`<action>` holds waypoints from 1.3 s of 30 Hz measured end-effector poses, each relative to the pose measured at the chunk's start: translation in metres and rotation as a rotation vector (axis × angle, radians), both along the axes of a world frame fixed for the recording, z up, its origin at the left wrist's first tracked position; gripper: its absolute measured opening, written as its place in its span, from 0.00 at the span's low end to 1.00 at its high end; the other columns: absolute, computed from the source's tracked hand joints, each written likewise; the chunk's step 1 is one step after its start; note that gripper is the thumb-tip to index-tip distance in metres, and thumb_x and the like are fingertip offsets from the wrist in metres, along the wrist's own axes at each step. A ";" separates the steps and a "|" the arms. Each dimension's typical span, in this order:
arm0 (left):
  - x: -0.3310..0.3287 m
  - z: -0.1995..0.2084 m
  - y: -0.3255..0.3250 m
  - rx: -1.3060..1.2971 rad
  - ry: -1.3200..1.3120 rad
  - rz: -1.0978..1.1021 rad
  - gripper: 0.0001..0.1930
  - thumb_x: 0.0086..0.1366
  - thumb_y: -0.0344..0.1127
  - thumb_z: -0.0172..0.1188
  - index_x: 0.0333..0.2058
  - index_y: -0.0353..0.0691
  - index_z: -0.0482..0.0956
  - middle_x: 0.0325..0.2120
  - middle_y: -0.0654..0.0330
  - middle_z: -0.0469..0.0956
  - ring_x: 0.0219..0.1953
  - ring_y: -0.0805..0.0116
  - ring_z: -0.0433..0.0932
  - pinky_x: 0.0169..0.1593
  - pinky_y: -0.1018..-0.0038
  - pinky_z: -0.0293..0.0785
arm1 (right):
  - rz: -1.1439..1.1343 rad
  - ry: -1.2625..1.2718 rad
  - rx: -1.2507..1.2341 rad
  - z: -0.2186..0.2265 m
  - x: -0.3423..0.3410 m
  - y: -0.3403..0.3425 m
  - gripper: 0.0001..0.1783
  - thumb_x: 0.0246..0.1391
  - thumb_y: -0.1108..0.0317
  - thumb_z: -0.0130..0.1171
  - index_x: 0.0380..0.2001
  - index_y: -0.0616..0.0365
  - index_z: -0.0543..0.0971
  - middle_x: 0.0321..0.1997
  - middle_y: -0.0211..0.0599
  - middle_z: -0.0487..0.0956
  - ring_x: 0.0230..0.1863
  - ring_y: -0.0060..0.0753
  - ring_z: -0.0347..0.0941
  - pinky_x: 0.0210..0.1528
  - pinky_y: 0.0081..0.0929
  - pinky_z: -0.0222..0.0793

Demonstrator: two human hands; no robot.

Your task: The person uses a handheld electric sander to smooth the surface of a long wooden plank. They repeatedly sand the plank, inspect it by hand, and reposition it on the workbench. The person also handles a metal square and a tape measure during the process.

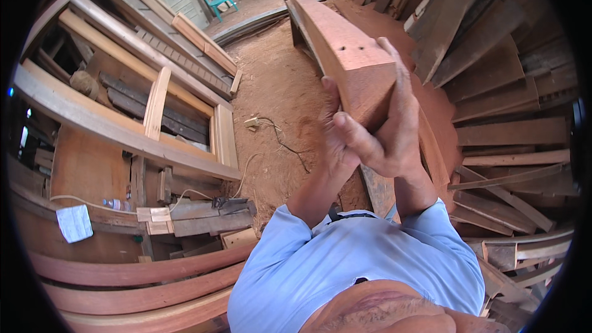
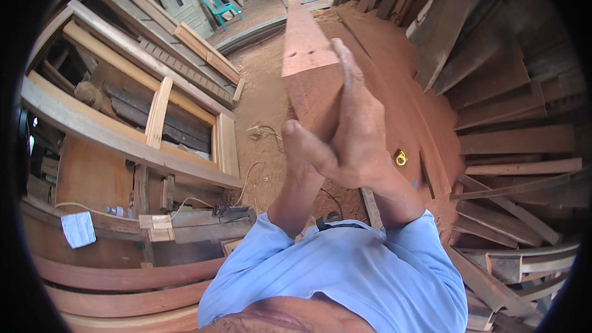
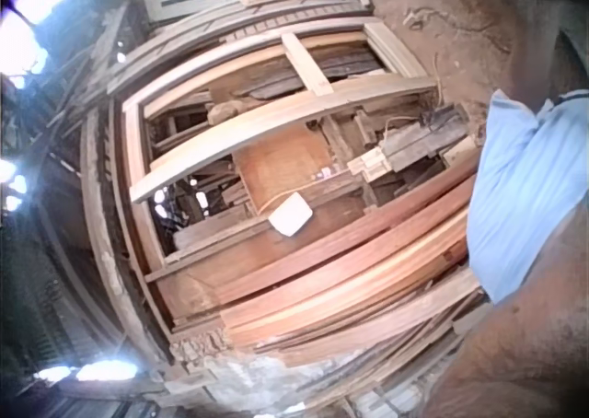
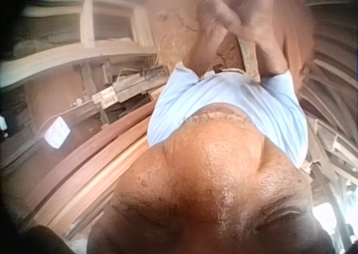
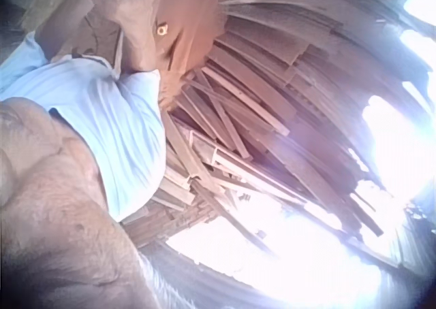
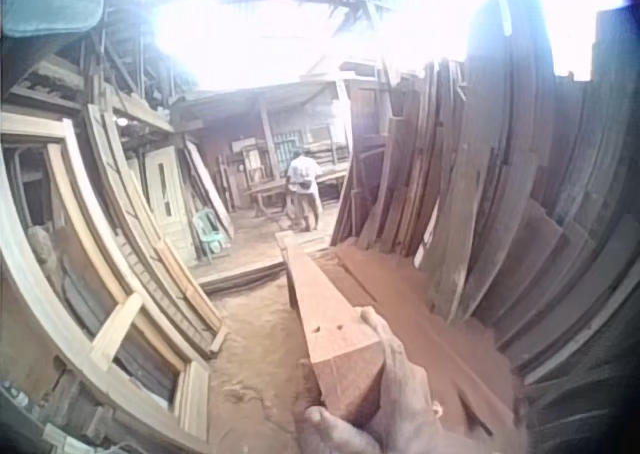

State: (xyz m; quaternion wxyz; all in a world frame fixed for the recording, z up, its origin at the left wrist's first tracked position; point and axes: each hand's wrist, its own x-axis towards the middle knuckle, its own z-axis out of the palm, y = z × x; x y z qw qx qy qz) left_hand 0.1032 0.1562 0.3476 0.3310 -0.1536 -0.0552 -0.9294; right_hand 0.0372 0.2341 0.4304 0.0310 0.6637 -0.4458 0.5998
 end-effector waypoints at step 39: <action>0.015 0.013 0.003 -0.128 -0.145 0.154 0.34 0.76 0.63 0.41 0.67 0.43 0.62 0.61 0.51 0.71 0.62 0.56 0.73 0.67 0.55 0.71 | -0.031 0.103 -0.051 0.003 -0.004 -0.007 0.56 0.52 0.54 0.70 0.69 0.81 0.51 0.63 0.72 0.68 0.62 0.61 0.73 0.64 0.44 0.68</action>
